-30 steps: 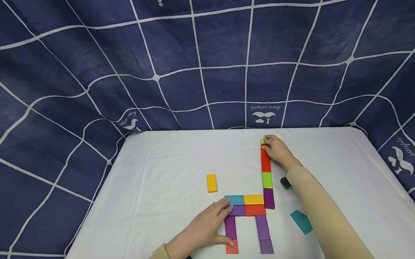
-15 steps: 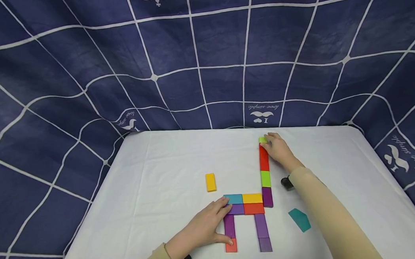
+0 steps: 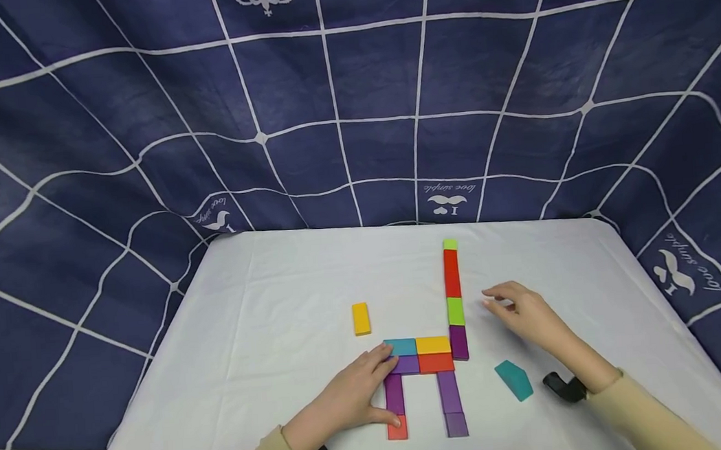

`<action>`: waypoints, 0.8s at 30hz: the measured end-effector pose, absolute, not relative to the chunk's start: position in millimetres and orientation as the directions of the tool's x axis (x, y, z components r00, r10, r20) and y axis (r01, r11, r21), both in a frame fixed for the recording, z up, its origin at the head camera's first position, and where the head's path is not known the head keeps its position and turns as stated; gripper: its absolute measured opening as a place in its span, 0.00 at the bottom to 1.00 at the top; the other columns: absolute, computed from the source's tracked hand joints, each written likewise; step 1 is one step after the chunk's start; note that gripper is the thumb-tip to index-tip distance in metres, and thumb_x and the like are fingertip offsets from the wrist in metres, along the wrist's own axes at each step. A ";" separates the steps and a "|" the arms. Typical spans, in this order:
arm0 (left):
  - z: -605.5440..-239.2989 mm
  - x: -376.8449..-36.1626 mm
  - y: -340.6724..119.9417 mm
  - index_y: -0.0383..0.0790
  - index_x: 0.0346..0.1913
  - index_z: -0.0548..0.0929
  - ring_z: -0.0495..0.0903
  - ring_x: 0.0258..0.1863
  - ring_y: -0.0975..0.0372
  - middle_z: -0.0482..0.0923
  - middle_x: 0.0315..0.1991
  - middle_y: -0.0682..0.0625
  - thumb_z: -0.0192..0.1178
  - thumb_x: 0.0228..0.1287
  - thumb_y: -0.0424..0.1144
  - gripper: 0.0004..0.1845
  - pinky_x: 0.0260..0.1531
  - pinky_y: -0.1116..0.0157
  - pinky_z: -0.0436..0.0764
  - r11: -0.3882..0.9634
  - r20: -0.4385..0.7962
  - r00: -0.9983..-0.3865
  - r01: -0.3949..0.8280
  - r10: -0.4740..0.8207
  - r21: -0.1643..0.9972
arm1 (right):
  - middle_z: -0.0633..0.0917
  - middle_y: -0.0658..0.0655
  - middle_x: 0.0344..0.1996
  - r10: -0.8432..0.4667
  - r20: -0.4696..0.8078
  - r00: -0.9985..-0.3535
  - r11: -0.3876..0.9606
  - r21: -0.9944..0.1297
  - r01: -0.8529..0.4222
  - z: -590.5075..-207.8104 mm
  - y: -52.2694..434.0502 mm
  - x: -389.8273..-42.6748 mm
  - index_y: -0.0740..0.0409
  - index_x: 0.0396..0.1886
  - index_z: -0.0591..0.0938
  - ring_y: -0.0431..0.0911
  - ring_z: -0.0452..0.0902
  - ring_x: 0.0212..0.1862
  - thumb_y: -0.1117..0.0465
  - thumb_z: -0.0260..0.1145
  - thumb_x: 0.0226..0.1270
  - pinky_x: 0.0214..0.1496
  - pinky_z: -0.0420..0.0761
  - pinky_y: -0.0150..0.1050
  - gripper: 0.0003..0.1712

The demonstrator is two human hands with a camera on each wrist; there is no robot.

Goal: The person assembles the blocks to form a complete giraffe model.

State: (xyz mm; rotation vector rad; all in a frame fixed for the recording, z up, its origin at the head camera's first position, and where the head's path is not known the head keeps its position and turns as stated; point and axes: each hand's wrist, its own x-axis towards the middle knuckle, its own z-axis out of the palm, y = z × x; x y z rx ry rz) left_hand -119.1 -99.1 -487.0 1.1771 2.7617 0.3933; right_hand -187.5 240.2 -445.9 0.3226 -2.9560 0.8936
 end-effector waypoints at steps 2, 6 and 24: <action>-487.6 -118.4 -99.3 0.37 0.68 0.64 0.56 0.70 0.53 0.58 0.70 0.43 0.55 0.47 0.72 0.52 0.65 0.56 0.65 0.666 -0.009 -0.694 0.688 0.720 0.287 | 0.81 0.59 0.45 -0.172 0.068 -0.983 0.825 -0.536 -0.181 -448.5 243.8 -166.6 0.60 0.48 0.82 0.49 0.80 0.38 0.53 0.65 0.62 0.39 0.83 0.44 0.19; -487.8 -118.2 -99.5 0.37 0.68 0.64 0.56 0.71 0.54 0.57 0.70 0.43 0.56 0.47 0.72 0.52 0.65 0.56 0.65 0.666 -0.005 -0.694 0.689 0.720 0.286 | 0.82 0.55 0.40 -0.137 0.002 -0.991 0.850 -0.513 -0.119 -455.5 249.2 -130.9 0.58 0.45 0.83 0.45 0.77 0.36 0.48 0.69 0.57 0.35 0.81 0.40 0.22; -485.3 -117.0 -99.7 0.37 0.68 0.64 0.57 0.70 0.54 0.57 0.70 0.44 0.56 0.47 0.72 0.52 0.65 0.56 0.65 0.673 -0.015 -0.698 0.683 0.716 0.284 | 0.76 0.51 0.29 -0.089 -0.078 -0.993 0.890 -0.455 -0.044 -474.4 241.0 -92.8 0.62 0.43 0.78 0.41 0.69 0.30 0.56 0.76 0.45 0.29 0.73 0.32 0.26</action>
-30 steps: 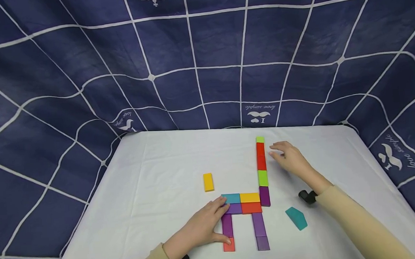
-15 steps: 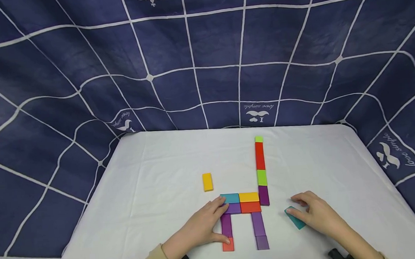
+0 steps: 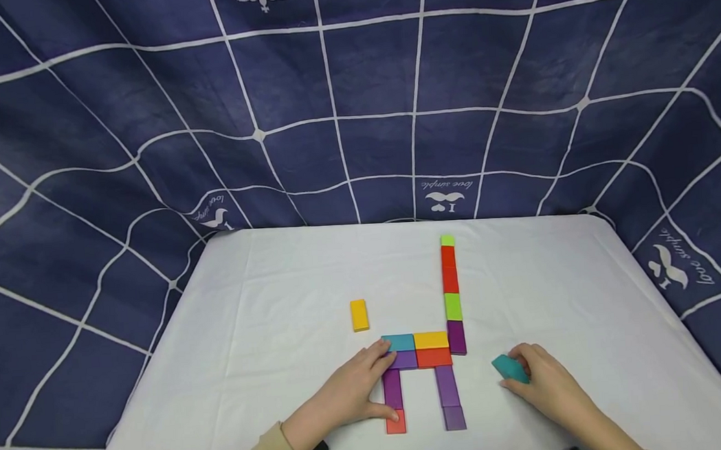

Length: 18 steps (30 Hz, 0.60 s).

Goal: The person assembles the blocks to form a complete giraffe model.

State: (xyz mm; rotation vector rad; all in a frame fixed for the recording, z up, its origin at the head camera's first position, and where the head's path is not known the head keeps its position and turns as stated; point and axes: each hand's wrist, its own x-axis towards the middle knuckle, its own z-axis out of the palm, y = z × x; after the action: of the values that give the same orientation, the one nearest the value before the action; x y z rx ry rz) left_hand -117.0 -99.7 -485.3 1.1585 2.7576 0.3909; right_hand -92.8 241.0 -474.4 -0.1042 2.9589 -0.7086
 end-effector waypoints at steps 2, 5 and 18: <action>-485.9 -116.8 -99.8 0.37 0.68 0.64 0.56 0.70 0.54 0.57 0.70 0.43 0.56 0.47 0.72 0.52 0.65 0.56 0.65 0.673 -0.012 -0.699 0.683 0.715 0.284 | 0.74 0.50 0.26 -0.092 -0.076 -0.993 0.884 -0.465 -0.047 -473.4 241.3 -97.5 0.63 0.42 0.79 0.41 0.67 0.29 0.57 0.76 0.46 0.26 0.70 0.30 0.24; -486.6 -116.7 -99.8 0.37 0.68 0.64 0.56 0.70 0.54 0.57 0.70 0.43 0.56 0.46 0.72 0.52 0.65 0.56 0.65 0.673 -0.010 -0.701 0.681 0.713 0.288 | 0.75 0.49 0.24 -0.096 -0.074 -0.993 0.867 -0.496 -0.046 -469.9 243.7 -108.9 0.64 0.41 0.80 0.41 0.67 0.28 0.58 0.75 0.48 0.25 0.69 0.29 0.22; -482.1 -118.9 -98.7 0.38 0.68 0.64 0.57 0.70 0.54 0.58 0.70 0.44 0.58 0.46 0.71 0.52 0.66 0.56 0.64 0.687 -0.026 -0.709 0.672 0.704 0.276 | 0.81 0.65 0.48 -0.105 -0.164 -0.981 0.751 -0.660 0.030 -454.3 257.5 -189.3 0.64 0.58 0.75 0.54 0.77 0.46 0.49 0.57 0.68 0.45 0.79 0.48 0.27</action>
State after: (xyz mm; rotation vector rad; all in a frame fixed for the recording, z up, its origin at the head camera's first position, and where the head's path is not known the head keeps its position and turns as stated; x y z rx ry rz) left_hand -118.9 -98.7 -482.1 1.1337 2.7648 0.3737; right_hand -189.3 257.5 -454.3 -0.0594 2.7583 -1.0445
